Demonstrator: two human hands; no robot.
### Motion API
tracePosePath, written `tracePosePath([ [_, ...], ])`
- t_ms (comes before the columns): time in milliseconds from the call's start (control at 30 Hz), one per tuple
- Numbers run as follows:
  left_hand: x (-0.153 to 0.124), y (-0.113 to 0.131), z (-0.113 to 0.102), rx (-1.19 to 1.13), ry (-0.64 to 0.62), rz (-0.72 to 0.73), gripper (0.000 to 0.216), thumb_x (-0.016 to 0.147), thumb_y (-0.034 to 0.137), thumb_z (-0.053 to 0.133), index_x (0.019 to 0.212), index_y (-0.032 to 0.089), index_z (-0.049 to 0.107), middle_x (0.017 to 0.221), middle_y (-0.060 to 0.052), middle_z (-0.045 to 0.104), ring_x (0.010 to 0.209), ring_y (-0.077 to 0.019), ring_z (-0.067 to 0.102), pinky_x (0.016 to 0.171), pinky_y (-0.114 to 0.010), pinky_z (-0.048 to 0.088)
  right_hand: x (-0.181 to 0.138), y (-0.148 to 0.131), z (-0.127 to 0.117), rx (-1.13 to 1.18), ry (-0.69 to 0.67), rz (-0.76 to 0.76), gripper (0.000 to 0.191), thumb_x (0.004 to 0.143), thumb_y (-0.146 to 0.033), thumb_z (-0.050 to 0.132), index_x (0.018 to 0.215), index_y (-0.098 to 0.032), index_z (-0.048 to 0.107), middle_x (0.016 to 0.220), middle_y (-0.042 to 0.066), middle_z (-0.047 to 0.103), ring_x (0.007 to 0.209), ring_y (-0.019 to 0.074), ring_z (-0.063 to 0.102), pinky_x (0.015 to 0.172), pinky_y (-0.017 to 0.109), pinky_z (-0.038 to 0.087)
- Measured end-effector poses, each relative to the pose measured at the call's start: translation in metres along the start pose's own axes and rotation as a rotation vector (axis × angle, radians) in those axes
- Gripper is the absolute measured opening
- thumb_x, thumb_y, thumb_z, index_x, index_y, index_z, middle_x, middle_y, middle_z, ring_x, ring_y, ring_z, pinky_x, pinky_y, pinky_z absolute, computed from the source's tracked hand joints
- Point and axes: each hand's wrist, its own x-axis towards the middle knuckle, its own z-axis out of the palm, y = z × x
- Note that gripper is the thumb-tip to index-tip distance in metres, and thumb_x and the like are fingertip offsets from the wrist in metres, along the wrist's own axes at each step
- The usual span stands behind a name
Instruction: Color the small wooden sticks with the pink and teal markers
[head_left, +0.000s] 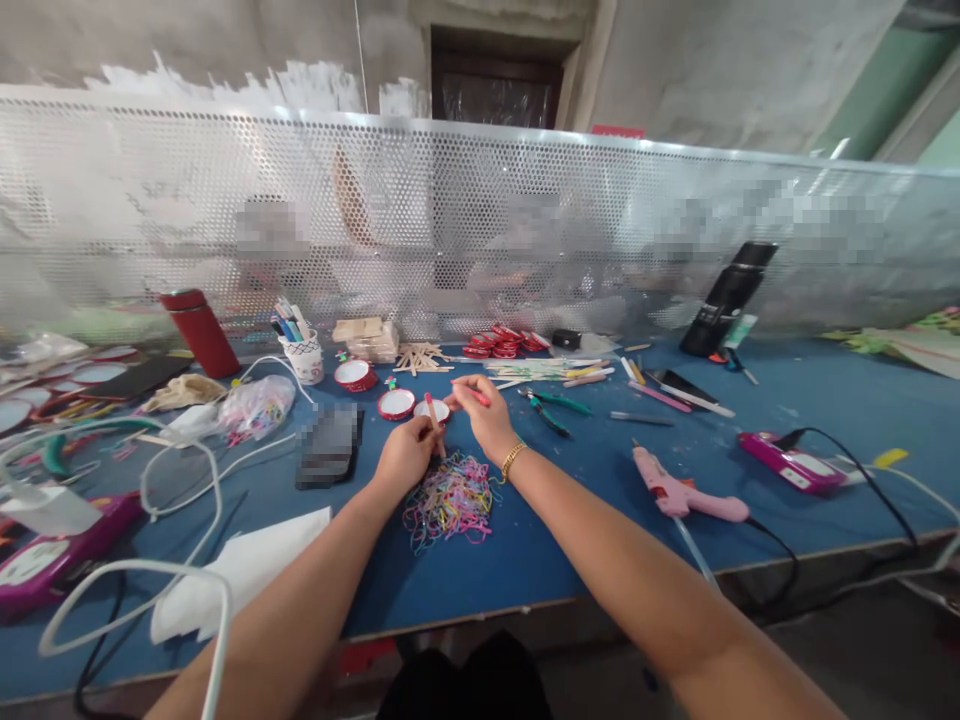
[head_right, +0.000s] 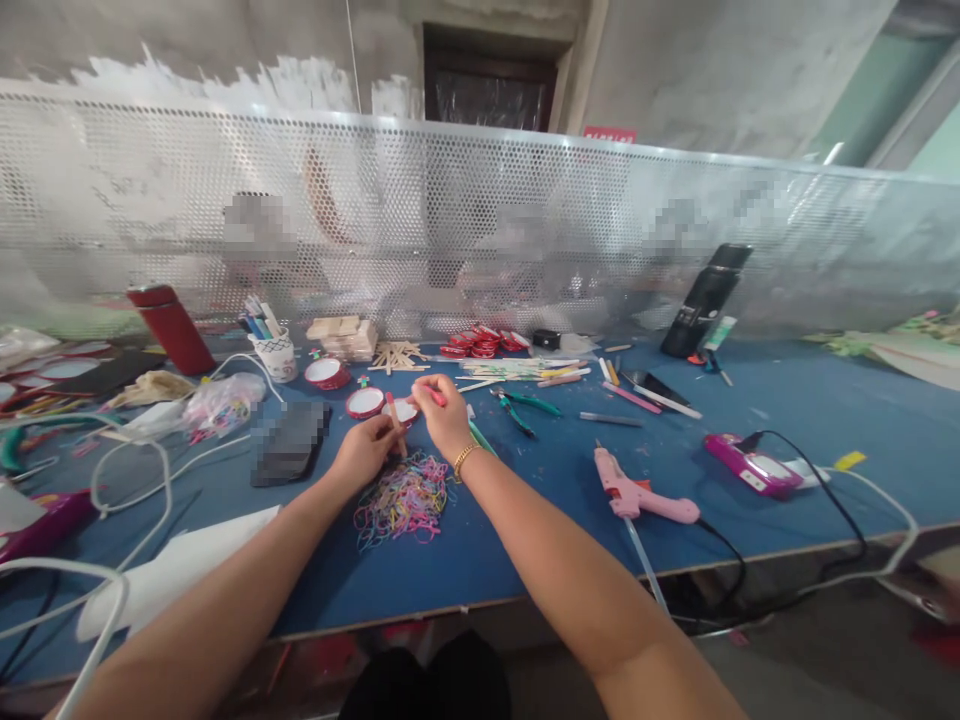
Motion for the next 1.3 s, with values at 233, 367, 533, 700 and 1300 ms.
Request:
tracePosePath([
  [233,0.001,0.000,-0.001,-0.092,-0.065,0.041,0.024,0.081,0.043,0.055,0.078,0.019,0.061,0.067,-0.001,0.067,0.056,-0.0135,0.057,0.053,-0.024,0.039,-0.006,-0.026,0.006,0.018,0.061,-0.038,0.036,0.090,-0.048,0.044,0.091,-0.019,0.065,0.061,-0.001,0.061,0.059,0.0135,0.059,0.060,0.025,0.048],
  [367,0.001,-0.002,0.000,-0.149,-0.085,0.090,0.022,0.081,0.040,0.057,0.083,0.019,0.062,0.077,-0.003,0.071,0.057,-0.0133,0.060,0.054,-0.024,0.042,-0.018,-0.023,0.006,0.007,0.098,-0.061,0.023,0.080,-0.035,0.054,0.096,-0.019,0.059,0.065,-0.003,0.063,0.063,0.0142,0.060,0.065,0.026,0.050],
  [533,0.001,-0.003,0.001,-0.213,-0.050,0.050,0.024,0.076,0.038,0.063,0.091,0.019,0.062,0.072,-0.002,0.071,0.056,-0.0141,0.061,0.055,-0.025,0.044,-0.029,-0.020,0.001,-0.060,0.115,-0.117,0.012,0.078,-0.032,0.056,0.077,-0.020,0.057,0.070,-0.001,0.062,0.067,0.0142,0.060,0.065,0.026,0.049],
  [700,0.000,-0.002,0.000,-0.206,-0.080,0.088,0.019,0.078,0.037,0.059,0.086,0.020,0.056,0.070,0.000,0.068,0.056,-0.0128,0.059,0.054,-0.024,0.042,-0.032,-0.027,0.001,-0.194,0.000,-0.245,0.007,0.079,-0.028,0.057,0.078,-0.022,0.055,0.073,0.000,0.062,0.068,0.0151,0.060,0.066,0.027,0.050],
  [1300,-0.002,0.002,-0.001,-0.189,-0.111,0.083,0.016,0.079,0.035,0.057,0.086,0.020,0.054,0.071,0.000,0.068,0.055,-0.0120,0.058,0.054,-0.023,0.042,-0.029,-0.023,-0.003,-0.403,0.027,-0.282,0.010,0.083,-0.027,0.056,0.074,-0.023,0.055,0.069,-0.001,0.062,0.065,0.0157,0.058,0.065,0.027,0.045],
])
